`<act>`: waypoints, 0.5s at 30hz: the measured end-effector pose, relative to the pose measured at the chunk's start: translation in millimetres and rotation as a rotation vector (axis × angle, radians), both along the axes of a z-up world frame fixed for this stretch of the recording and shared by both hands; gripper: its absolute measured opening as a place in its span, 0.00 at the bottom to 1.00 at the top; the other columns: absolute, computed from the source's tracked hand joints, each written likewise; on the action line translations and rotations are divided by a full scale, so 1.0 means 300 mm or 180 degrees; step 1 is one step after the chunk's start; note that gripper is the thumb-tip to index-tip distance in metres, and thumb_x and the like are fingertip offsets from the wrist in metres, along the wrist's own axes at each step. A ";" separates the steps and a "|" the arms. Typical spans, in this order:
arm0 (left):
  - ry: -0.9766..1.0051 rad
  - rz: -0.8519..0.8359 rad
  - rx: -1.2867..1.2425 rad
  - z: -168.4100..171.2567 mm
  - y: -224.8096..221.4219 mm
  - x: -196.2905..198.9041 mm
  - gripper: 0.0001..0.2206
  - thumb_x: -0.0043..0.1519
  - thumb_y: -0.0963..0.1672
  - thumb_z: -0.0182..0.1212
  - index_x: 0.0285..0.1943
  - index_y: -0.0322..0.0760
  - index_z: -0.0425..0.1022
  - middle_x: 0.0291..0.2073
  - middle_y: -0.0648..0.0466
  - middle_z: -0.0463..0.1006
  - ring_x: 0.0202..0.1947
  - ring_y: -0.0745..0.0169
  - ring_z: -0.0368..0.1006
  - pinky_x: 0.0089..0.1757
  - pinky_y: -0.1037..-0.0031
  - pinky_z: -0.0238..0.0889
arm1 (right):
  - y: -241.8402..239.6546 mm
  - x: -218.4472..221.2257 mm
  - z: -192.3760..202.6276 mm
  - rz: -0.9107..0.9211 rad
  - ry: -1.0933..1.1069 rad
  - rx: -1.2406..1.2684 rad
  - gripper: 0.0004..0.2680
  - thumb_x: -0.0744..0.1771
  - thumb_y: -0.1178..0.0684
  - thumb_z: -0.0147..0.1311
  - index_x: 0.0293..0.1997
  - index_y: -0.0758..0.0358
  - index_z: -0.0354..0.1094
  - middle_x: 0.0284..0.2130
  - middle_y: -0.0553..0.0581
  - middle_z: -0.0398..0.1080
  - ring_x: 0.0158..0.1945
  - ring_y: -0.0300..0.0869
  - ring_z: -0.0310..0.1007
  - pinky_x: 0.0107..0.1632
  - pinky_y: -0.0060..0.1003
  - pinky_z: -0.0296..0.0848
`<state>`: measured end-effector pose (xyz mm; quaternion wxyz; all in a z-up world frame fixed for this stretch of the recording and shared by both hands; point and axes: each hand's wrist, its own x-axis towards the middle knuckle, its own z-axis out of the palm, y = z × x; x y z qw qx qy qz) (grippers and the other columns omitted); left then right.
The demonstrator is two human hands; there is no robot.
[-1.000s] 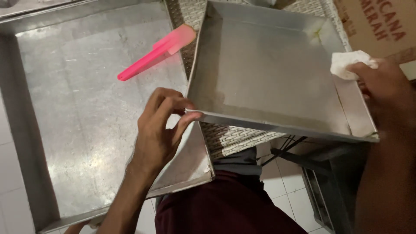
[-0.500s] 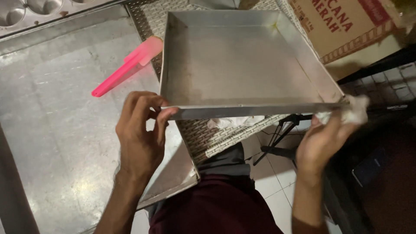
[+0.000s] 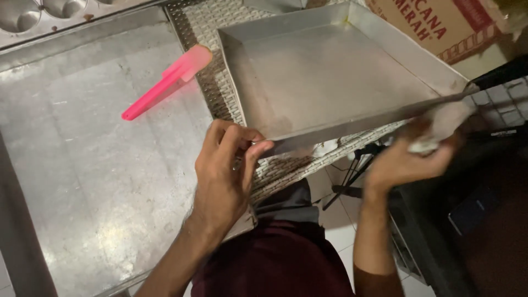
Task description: Greasing and wiping metal baking pans using a paper towel and a spatula
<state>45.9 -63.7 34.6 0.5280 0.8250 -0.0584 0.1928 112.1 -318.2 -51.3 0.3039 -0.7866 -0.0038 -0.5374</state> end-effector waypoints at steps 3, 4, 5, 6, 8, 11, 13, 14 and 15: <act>-0.0099 0.0018 0.0054 -0.026 -0.031 0.010 0.05 0.63 0.39 0.64 0.40 0.26 0.74 0.35 0.51 0.66 0.25 0.69 0.61 0.28 0.78 0.59 | 0.048 -0.019 0.019 0.0036 -0.0256 -0.0120 0.21 0.65 0.77 0.62 0.61 0.67 0.62 0.51 0.66 0.73 0.51 0.56 0.78 0.61 0.50 0.79; -0.0075 -0.0004 -0.0018 -0.052 -0.045 0.015 0.05 0.64 0.39 0.62 0.41 0.26 0.74 0.36 0.50 0.67 0.24 0.68 0.65 0.25 0.79 0.64 | 0.127 -0.085 -0.005 0.0334 0.0447 0.0039 0.21 0.64 0.75 0.54 0.63 0.77 0.52 0.57 0.77 0.59 0.57 0.64 0.68 0.64 0.58 0.72; -0.0061 0.0013 -0.0084 -0.076 -0.054 0.022 0.05 0.64 0.39 0.61 0.41 0.26 0.74 0.37 0.49 0.68 0.24 0.66 0.68 0.22 0.81 0.69 | 0.212 -0.142 -0.029 0.0682 0.1141 0.0181 0.22 0.64 0.74 0.46 0.64 0.88 0.42 0.63 0.90 0.46 0.64 0.73 0.59 0.67 0.66 0.65; -0.0072 0.0046 -0.0081 -0.095 -0.070 0.026 0.05 0.64 0.39 0.61 0.41 0.26 0.74 0.37 0.49 0.68 0.24 0.66 0.68 0.22 0.81 0.69 | 0.246 -0.203 -0.042 0.0716 0.1130 0.0177 0.22 0.64 0.74 0.46 0.64 0.88 0.42 0.63 0.90 0.46 0.64 0.73 0.59 0.67 0.66 0.65; -0.0271 0.0056 -0.0001 -0.136 -0.095 0.021 0.09 0.66 0.44 0.59 0.42 0.29 0.74 0.36 0.50 0.67 0.24 0.67 0.64 0.22 0.81 0.66 | 0.314 -0.334 -0.071 0.2149 0.1333 0.0380 0.08 0.65 0.67 0.47 0.46 0.76 0.69 0.54 0.71 0.63 0.48 0.54 0.68 0.51 0.42 0.72; -0.0238 -0.0082 0.0005 -0.115 -0.131 -0.010 0.09 0.64 0.42 0.63 0.45 0.29 0.73 0.38 0.50 0.68 0.22 0.70 0.64 0.22 0.81 0.68 | 0.122 -0.282 -0.085 0.1295 0.1546 0.1529 0.14 0.61 0.67 0.40 0.50 0.75 0.66 0.45 0.60 0.68 0.39 0.44 0.68 0.44 0.36 0.72; -0.0314 -0.0076 0.0018 -0.141 -0.170 -0.018 0.09 0.64 0.43 0.63 0.45 0.29 0.73 0.37 0.49 0.69 0.22 0.69 0.64 0.21 0.80 0.66 | 0.084 -0.219 0.071 0.1694 0.1592 0.2726 0.11 0.65 0.54 0.44 0.50 0.66 0.65 0.45 0.56 0.69 0.42 0.41 0.69 0.44 0.33 0.73; -0.0413 -0.0144 0.0046 -0.152 -0.189 -0.011 0.10 0.65 0.44 0.62 0.45 0.29 0.73 0.37 0.49 0.70 0.22 0.68 0.64 0.20 0.80 0.65 | 0.067 -0.180 0.151 0.1983 0.1548 0.3971 0.12 0.69 0.42 0.49 0.49 0.56 0.66 0.44 0.52 0.70 0.45 0.38 0.70 0.45 0.31 0.73; -0.0437 -0.0107 0.0043 -0.138 -0.196 -0.013 0.10 0.65 0.44 0.62 0.45 0.29 0.73 0.37 0.49 0.70 0.22 0.68 0.64 0.20 0.80 0.65 | 0.045 -0.172 0.157 0.2026 0.1554 0.3950 0.12 0.69 0.42 0.49 0.49 0.56 0.66 0.44 0.52 0.70 0.45 0.38 0.70 0.45 0.31 0.73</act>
